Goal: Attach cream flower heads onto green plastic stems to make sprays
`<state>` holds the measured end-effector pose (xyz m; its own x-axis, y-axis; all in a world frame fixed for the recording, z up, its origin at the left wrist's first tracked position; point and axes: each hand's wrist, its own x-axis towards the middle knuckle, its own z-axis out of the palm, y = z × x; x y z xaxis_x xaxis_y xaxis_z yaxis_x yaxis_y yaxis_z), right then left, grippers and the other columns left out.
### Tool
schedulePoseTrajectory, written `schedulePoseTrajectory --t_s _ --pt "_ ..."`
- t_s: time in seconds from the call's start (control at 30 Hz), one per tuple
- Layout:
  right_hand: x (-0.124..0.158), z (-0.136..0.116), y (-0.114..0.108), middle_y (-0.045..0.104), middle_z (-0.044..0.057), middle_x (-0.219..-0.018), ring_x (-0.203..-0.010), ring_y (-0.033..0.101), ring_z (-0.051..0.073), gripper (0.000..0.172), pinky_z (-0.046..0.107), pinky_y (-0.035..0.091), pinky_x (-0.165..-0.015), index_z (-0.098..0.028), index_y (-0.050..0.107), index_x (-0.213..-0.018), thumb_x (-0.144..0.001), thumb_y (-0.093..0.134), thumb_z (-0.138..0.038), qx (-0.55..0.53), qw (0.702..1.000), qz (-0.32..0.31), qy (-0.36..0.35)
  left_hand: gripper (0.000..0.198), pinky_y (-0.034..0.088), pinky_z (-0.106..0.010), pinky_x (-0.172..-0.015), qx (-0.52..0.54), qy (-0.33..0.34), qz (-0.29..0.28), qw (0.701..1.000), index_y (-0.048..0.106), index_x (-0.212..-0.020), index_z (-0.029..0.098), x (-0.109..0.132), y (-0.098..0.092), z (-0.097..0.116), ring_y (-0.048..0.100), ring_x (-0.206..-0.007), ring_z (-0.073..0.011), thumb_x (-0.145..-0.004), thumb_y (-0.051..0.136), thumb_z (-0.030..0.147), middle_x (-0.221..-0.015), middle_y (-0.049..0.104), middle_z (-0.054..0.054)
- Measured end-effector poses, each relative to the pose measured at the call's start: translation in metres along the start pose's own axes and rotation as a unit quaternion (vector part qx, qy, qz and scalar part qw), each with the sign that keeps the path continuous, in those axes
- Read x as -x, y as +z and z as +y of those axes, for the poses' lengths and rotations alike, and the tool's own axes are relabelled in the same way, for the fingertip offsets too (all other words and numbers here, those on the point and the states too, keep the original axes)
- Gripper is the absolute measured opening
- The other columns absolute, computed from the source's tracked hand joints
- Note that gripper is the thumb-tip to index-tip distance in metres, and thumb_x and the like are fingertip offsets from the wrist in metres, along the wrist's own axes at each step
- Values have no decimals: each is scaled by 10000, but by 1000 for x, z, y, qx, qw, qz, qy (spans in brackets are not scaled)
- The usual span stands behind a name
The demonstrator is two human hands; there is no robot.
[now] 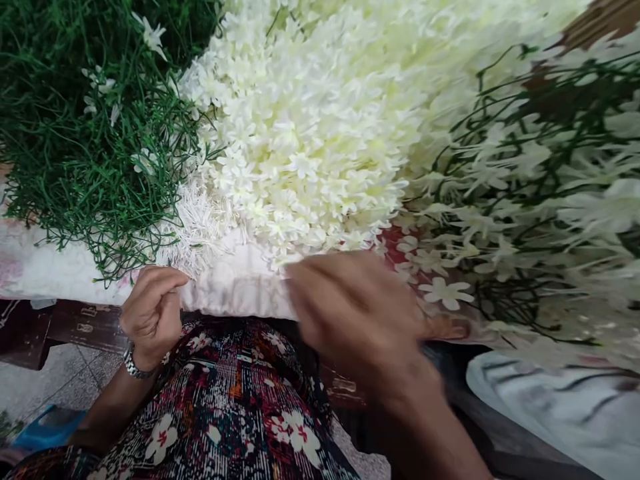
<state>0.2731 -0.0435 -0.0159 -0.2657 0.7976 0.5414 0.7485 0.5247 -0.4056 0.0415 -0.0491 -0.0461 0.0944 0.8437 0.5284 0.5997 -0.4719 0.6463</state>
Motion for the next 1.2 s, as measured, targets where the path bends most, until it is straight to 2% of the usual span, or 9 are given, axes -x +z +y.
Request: schedulePoseTrajectory --t_s 0.1,0.23,0.33,0.5,0.6,0.73,0.9,1.0,1.2 --pt "-17 -16 31 561 32 -740 -704 484 134 152 277 405 -628 -198 571 -869 -745 531 -121 49 988 -85 -116 270 410 -330 -654 -59 20 -32 998 579 -831 168 -2 -1 1 522 -716 -148 -663 458 -6 -783 605 -29" --pt "-31 -23 61 527 54 -744 -717 441 157 158 299 361 -612 -177 561 -887 -804 429 -150 91 977 -139 -133 204 356 -354 -665 -125 60 -101 985 579 -827 148 -5 2 3 500 -752 -183 -685 467 54 -848 621 -65" --pt "-31 -22 66 519 55 -736 -700 422 159 151 304 351 -614 -181 562 -787 -814 414 -178 106 974 -148 -137 181 327 -355 -661 -161 58 -130 977 575 -823 144 -7 6 4 487 -758 -194 -696 465 76 -860 618 -72" --pt "-19 -20 52 556 58 -753 -720 463 154 108 299 386 -635 -155 527 -737 -784 439 -112 82 983 -130 -101 196 316 -354 -670 -170 53 -138 974 571 -831 154 -6 8 1 491 -754 -193 -688 468 66 -829 617 -59" --pt "-6 -16 38 569 38 -710 -689 495 135 83 275 412 -631 -155 506 -766 -742 493 -76 46 992 -97 -61 227 332 -356 -684 -152 63 -108 981 568 -857 155 -5 6 2 510 -768 -192 -676 483 45 -857 609 -68" --pt "14 0 18 575 22 -708 -677 529 121 169 243 430 -622 -177 507 -831 -705 549 -72 46 998 18 24 259 340 -349 -665 -138 101 -72 983 564 -882 150 -8 8 9 505 -742 -185 -657 511 34 -861 590 -78" --pt "29 17 5 542 6 -668 -610 521 118 172 249 425 -566 -197 521 -808 -693 538 -69 57 985 118 112 182 290 -305 -585 -142 144 -153 967 554 -815 140 -25 34 27 424 -639 -150 -693 466 37 -695 536 -39" --pt "34 19 7 545 7 -666 -605 523 119 182 253 429 -554 -196 521 -814 -687 537 -67 46 983 132 117 151 269 -307 -570 -184 161 -209 947 545 -758 146 -36 54 37 382 -625 -160 -718 429 57 -647 492 -36" --pt "39 18 18 559 21 -677 -637 531 134 222 267 444 -568 -191 521 -831 -671 546 -40 39 986 130 94 129 277 -321 -593 -233 164 -240 928 526 -763 154 -49 79 46 406 -655 -178 -741 415 92 -687 490 -46"
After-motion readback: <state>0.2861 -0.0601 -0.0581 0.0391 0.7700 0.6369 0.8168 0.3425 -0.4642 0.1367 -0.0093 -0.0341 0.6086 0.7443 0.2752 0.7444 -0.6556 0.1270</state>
